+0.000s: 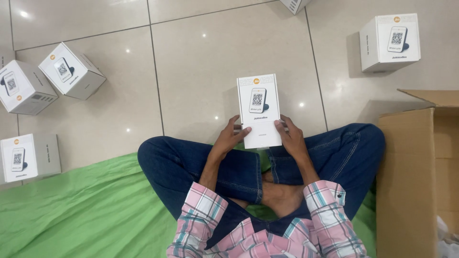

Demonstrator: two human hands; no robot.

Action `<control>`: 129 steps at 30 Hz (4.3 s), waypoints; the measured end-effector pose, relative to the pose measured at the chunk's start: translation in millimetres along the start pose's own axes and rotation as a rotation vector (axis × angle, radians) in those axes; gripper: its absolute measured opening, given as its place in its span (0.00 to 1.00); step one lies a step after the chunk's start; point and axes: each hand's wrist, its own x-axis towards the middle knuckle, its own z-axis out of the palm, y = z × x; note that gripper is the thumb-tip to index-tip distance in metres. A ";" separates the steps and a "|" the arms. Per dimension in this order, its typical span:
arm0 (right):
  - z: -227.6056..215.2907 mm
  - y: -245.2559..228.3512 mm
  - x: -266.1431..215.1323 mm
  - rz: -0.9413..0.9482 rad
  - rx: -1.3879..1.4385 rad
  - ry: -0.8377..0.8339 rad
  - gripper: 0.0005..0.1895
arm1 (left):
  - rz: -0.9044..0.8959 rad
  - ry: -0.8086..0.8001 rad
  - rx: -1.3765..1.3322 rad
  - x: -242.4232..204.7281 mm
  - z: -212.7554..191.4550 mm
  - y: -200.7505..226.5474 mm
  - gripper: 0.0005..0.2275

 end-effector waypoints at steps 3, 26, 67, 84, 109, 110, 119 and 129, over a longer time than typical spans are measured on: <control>1.8 9.8 -1.1 -0.035 0.004 -0.013 0.34 | -0.035 -0.047 -0.103 1.6 -0.8 -3.4 0.40; 3.8 -34.9 -19.8 -0.491 -0.477 0.136 0.49 | 0.328 0.302 0.578 -12.2 9.2 26.1 0.43; 185.5 -167.7 -81.0 -0.643 0.035 -0.452 0.28 | -0.349 0.359 1.360 -15.5 -237.6 -6.0 0.46; 183.5 -131.9 -147.9 -0.935 -0.310 -0.132 0.20 | -0.627 0.987 1.433 -84.1 -390.8 -123.5 0.34; 26.8 -116.0 -32.8 -0.994 -0.253 -0.492 0.07 | 0.220 0.141 1.151 70.4 -22.7 -22.6 0.39; 5.1 -118.5 -13.0 -0.902 -0.435 -0.369 0.13 | 0.211 0.146 1.146 68.4 -22.6 -15.3 0.39; -227.0 -4.7 165.3 -0.131 -1.096 0.376 0.48 | 0.270 0.214 1.130 72.7 -19.2 -15.0 0.38; -172.7 -3.4 151.5 -0.011 -0.960 0.375 0.54 | 0.302 0.265 1.112 74.8 -16.3 -11.7 0.36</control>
